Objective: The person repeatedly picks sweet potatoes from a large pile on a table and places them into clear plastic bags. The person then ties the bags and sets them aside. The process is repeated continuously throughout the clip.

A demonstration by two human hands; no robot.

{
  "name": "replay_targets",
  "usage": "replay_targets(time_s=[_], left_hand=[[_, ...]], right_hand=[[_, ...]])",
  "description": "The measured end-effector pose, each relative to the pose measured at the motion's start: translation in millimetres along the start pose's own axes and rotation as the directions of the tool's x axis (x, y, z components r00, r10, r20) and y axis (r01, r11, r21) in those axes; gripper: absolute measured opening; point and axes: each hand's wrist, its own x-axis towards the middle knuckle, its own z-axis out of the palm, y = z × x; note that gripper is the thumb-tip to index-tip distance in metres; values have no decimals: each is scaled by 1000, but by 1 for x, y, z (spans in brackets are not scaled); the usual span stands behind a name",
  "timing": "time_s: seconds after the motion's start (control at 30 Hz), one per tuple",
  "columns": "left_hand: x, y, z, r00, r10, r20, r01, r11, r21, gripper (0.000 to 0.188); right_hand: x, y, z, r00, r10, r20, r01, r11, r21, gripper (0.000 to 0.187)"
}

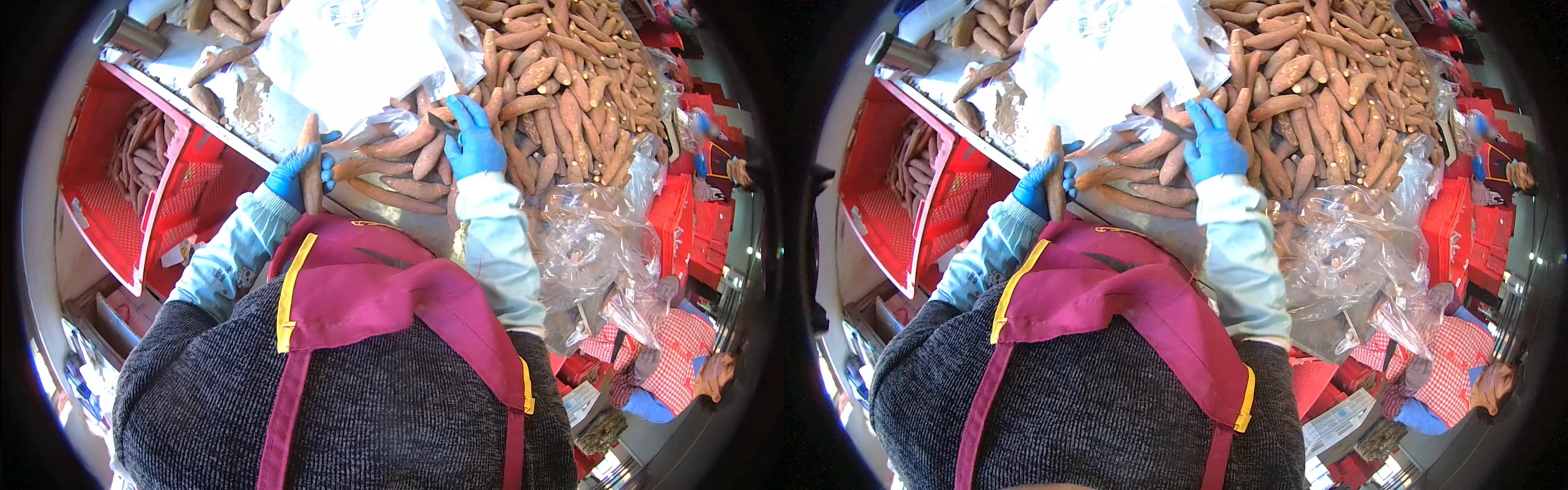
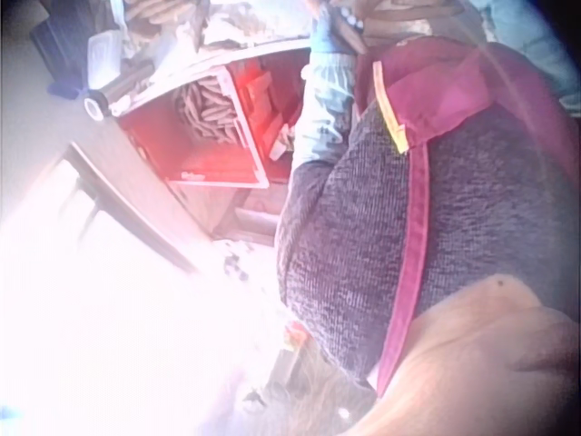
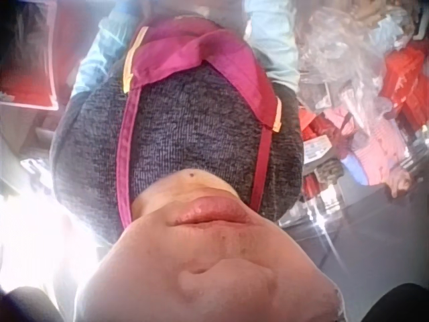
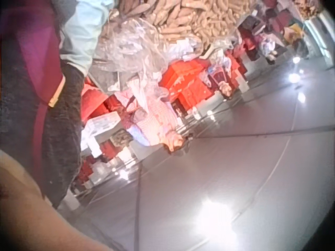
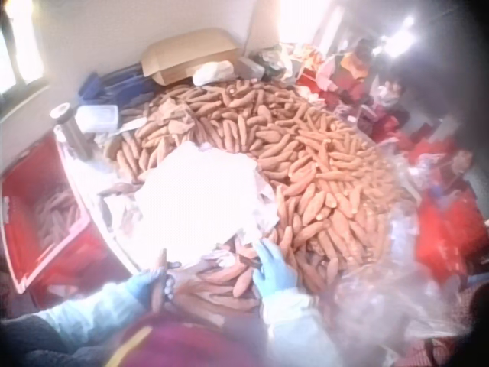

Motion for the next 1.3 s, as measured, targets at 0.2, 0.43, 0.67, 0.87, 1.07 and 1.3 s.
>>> replay_targets(time_s=[0.2,0.43,0.67,0.87,1.07,1.3], left_hand=[[-23,63,-39,898,313,-309,-331,944,-6,43],[-66,97,-87,788,428,-442,-461,887,38,52],[-46,54,-66,888,291,-355,-332,942,-57,54],[-25,47,-43,956,188,-224,-204,978,-51,49],[-21,37,-31,974,118,-193,-131,990,-56,48],[-20,27,-26,975,115,-190,-133,988,-84,59]], right_hand=[[-4,14,-1,949,131,288,-106,989,-102,38],[-73,50,-4,989,114,-89,-85,956,280,26],[-103,111,-40,796,512,-323,-342,821,457,30],[-99,68,-24,882,271,-385,-152,938,313,36],[-96,24,20,957,246,153,-255,966,36,36],[-88,37,-3,683,339,647,-727,406,554,30]])
